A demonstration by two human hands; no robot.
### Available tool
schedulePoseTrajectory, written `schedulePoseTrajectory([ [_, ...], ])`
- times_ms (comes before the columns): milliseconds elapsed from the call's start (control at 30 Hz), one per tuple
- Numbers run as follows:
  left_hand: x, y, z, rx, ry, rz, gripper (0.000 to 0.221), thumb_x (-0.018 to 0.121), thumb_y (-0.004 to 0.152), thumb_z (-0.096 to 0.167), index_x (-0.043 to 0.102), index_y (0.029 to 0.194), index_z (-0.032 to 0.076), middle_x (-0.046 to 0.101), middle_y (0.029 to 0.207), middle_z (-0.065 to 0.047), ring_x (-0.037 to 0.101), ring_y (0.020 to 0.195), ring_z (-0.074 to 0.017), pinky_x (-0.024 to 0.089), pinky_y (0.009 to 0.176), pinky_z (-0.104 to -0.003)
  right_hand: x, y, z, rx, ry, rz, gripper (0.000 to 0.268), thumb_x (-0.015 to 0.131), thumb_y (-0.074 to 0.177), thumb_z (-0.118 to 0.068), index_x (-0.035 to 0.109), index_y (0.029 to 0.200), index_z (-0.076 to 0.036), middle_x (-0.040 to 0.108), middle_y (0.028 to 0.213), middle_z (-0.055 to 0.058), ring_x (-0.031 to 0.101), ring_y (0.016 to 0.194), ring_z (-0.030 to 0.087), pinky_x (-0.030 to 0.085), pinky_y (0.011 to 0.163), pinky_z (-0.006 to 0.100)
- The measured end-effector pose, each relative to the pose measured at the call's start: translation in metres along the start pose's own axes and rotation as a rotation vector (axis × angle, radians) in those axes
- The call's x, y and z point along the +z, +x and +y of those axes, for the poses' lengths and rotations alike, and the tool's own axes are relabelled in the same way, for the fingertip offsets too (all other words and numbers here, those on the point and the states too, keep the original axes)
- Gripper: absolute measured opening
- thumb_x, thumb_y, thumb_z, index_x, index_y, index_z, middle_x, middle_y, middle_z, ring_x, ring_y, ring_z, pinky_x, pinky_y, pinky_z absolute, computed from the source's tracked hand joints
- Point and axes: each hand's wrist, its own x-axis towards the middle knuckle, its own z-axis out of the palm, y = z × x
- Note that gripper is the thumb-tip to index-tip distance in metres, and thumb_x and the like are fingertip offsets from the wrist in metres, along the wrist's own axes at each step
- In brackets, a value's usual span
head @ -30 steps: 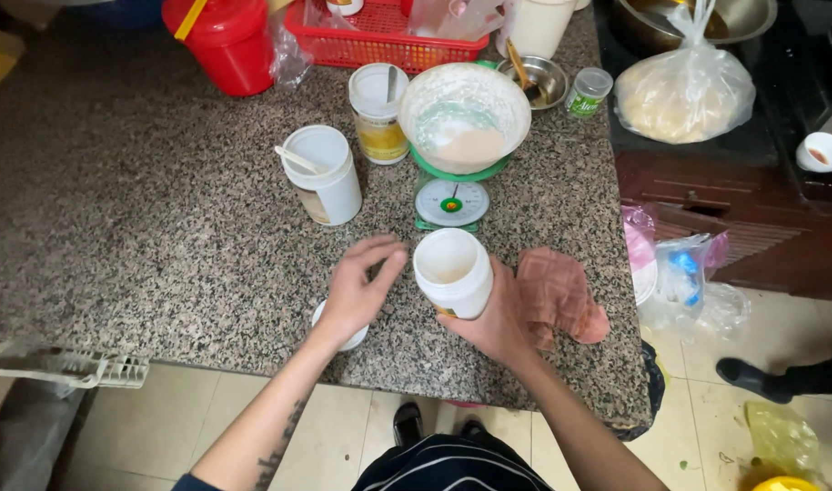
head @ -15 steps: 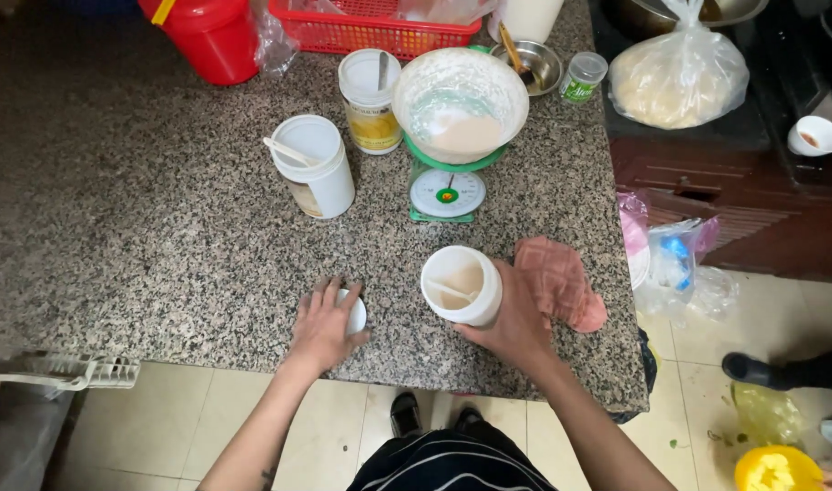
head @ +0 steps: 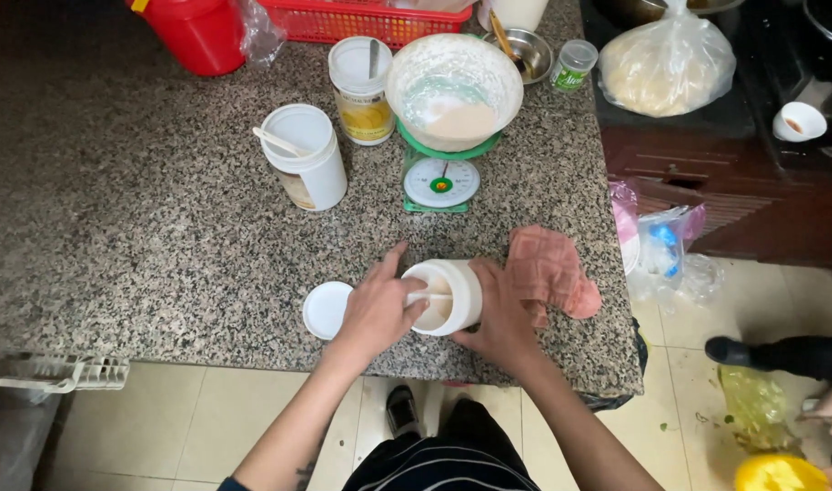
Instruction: Measuring various dry and liquid ingredients using a mechanical scale and spoons on a bakery prep counter.
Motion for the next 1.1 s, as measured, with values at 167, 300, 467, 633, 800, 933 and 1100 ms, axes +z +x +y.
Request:
schedulePoseTrajectory([
  [167, 0.059, 0.029, -0.041, -0.151, 0.208, -0.116, 0.033, 0.083, 0.096, 0.033, 0.089, 0.129, 0.030, 0.059, 0.166, -0.015, 0.064, 0.144, -0.0547, 0.061, 0.107, -0.069, 0.002, -0.008, -0.004, -0.049, -0.055, 0.017, 0.110, 0.100, 0.081, -0.027, 0.033, 0.167, -0.011, 0.042, 0.162, 0.022, 0.043, 0.159, 0.052, 0.049, 0.126, 0.069],
  [300, 0.063, 0.025, -0.038, -0.163, 0.238, -0.059, 0.018, 0.086, 0.092, 0.030, 0.093, 0.109, 0.028, 0.072, 0.143, -0.008, 0.073, 0.129, -0.0451, 0.066, 0.101, -0.059, 0.003, -0.009, 0.002, -0.063, -0.052, 0.019, 0.113, 0.101, 0.078, -0.032, 0.034, 0.166, -0.012, 0.041, 0.163, 0.019, 0.044, 0.159, 0.050, 0.051, 0.127, 0.067],
  [467, 0.031, -0.001, 0.001, -0.187, -0.013, -0.030, 0.018, 0.086, 0.093, 0.035, 0.093, 0.106, 0.025, 0.067, 0.158, -0.019, 0.066, 0.140, -0.0535, 0.059, 0.112, -0.066, -0.005, -0.005, 0.004, -0.075, 0.066, -0.004, 0.110, 0.099, 0.080, -0.032, 0.033, 0.166, -0.010, 0.040, 0.163, 0.020, 0.043, 0.160, 0.052, 0.050, 0.127, 0.069],
  [633, 0.011, -0.015, 0.026, -0.152, -0.145, 0.203, 0.016, 0.079, 0.102, 0.025, 0.092, 0.102, 0.015, 0.070, 0.154, -0.015, 0.067, 0.140, -0.0501, 0.061, 0.108, -0.066, -0.005, 0.001, 0.013, -0.035, 0.096, 0.005, 0.114, 0.102, 0.077, -0.042, 0.038, 0.166, -0.009, 0.047, 0.158, 0.017, 0.052, 0.155, 0.044, 0.053, 0.124, 0.062],
  [800, 0.022, -0.025, 0.023, -0.144, 0.027, 0.316, 0.021, 0.075, 0.104, 0.026, 0.090, 0.102, 0.012, 0.068, 0.156, -0.015, 0.062, 0.144, -0.0449, 0.061, 0.110, -0.061, -0.006, 0.006, 0.017, -0.072, 0.025, -0.006, 0.118, 0.102, 0.072, -0.042, 0.039, 0.167, -0.012, 0.047, 0.160, 0.015, 0.053, 0.153, 0.041, 0.052, 0.123, 0.061],
  [933, 0.059, -0.011, 0.000, -0.205, -0.070, 0.310, 0.021, 0.081, 0.098, 0.026, 0.091, 0.098, 0.008, 0.065, 0.160, -0.020, 0.055, 0.152, -0.0460, 0.054, 0.120, -0.059, 0.002, 0.008, 0.019, -0.233, -0.118, 0.016, 0.116, 0.103, 0.063, -0.036, 0.048, 0.162, -0.009, 0.054, 0.156, 0.019, 0.058, 0.146, 0.042, 0.050, 0.123, 0.058],
  [1100, 0.037, -0.019, 0.015, -0.286, -0.264, 0.428, 0.019, 0.079, 0.099, 0.023, 0.091, 0.098, 0.007, 0.067, 0.157, -0.022, 0.055, 0.151, -0.0477, 0.050, 0.124, -0.061, -0.021, 0.009, 0.006, -0.133, -0.132, -0.010, 0.118, 0.104, 0.064, -0.039, 0.047, 0.165, -0.012, 0.057, 0.156, 0.017, 0.059, 0.146, 0.040, 0.049, 0.123, 0.057],
])
